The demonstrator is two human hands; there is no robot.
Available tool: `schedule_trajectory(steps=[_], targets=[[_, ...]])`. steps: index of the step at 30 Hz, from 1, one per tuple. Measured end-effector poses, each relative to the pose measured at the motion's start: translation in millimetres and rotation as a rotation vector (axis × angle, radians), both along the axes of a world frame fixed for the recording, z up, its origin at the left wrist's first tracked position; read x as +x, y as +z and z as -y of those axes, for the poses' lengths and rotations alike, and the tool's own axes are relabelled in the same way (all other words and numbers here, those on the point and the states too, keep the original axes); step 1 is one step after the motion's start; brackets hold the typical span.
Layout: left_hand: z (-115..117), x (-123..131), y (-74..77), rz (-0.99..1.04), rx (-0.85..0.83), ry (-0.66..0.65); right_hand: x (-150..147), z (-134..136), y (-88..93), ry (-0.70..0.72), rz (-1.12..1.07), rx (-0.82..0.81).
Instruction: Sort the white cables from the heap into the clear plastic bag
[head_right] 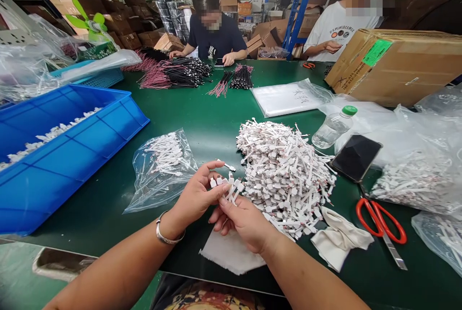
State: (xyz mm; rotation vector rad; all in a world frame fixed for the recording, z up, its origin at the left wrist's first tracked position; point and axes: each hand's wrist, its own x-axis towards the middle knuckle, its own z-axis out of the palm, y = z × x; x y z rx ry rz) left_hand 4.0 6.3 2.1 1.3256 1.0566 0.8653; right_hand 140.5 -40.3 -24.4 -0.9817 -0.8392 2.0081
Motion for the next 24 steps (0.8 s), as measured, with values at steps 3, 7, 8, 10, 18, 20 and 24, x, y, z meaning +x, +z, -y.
schedule_trajectory(steps=[3, 7, 8, 10, 18, 20, 24], targets=[[-0.6, 1.2, 2.1, 0.116, -0.109, -0.015, 0.2, 0.1, -0.1, -0.011, -0.005, 0.005], [-2.8, 2.1, 2.8, 0.251, -0.304, -0.057, -1.8, 0.6, 1.4, -0.009, 0.008, 0.016], [-3.5, 2.0, 2.3, 0.269, -0.335, -0.068, -2.6, 0.6, 2.2, -0.005, 0.015, 0.021], [-4.7, 1.5, 1.3, 0.291, -0.36, -0.085, -2.7, 0.2, 4.2, 0.013, 0.048, 0.044], [3.6, -4.7, 5.8, 0.305, -0.15, -0.477, 34.2, -5.9, 19.2, -0.288, 1.023, 1.224], [2.7, -7.3, 5.7, 0.373, -0.21, -0.554, 40.3, -7.3, 23.1, -0.27, 1.219, 1.369], [-11.3, -15.2, 3.1, 0.356, -0.489, -0.561, 36.5, -6.6, 27.9, -0.148, 1.363, 1.493]])
